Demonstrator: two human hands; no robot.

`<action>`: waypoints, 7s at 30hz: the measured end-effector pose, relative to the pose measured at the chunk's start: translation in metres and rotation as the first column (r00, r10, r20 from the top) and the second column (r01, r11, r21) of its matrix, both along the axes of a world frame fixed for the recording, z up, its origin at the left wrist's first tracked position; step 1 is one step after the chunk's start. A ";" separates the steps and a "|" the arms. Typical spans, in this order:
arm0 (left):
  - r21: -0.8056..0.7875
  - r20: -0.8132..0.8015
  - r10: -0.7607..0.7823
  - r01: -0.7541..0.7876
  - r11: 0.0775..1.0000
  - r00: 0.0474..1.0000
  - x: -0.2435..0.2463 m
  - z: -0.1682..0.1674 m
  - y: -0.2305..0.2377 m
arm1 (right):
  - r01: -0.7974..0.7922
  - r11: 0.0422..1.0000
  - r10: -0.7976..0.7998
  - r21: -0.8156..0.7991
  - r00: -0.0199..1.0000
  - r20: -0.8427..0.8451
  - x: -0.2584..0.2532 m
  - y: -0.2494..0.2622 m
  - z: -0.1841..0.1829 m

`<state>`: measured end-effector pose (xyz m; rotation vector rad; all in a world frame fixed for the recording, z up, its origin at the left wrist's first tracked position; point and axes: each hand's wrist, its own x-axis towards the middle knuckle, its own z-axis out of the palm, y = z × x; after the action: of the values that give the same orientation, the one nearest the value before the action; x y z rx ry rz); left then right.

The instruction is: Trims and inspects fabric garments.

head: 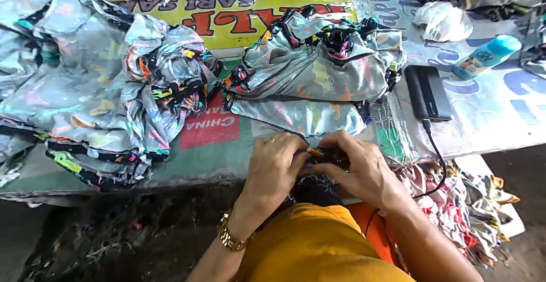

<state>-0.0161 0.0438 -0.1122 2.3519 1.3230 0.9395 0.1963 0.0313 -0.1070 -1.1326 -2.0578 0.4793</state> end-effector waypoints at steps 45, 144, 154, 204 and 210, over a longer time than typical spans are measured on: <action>0.049 0.101 -0.001 -0.004 0.999 0.995 -0.062 0.007 -0.030 | 0.003 1.000 -0.005 -0.009 0.986 -0.164 -0.016 -0.001 -0.011; -0.156 0.698 -0.068 0.245 0.957 0.712 0.020 0.000 -0.007 | -0.116 0.990 0.053 -0.074 0.817 -0.574 0.007 -0.006 -0.005; -0.318 0.910 0.118 0.485 0.815 0.398 0.016 0.003 0.001 | 0.091 0.994 -0.106 -0.066 0.957 -0.268 -0.004 0.014 -0.009; -0.222 0.809 0.018 0.277 0.935 0.588 0.032 0.006 0.000 | 0.188 0.928 -0.117 0.323 0.967 -0.227 -0.016 0.001 -0.016; -0.167 0.532 -0.138 0.264 0.950 0.835 0.025 0.010 0.001 | 0.139 0.959 -0.086 0.247 0.973 -0.215 -0.012 0.009 -0.004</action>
<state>0.0089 0.0453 -0.1019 1.8318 0.8910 1.1659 0.1847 0.0404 -0.1107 -0.9943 -1.8070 0.2461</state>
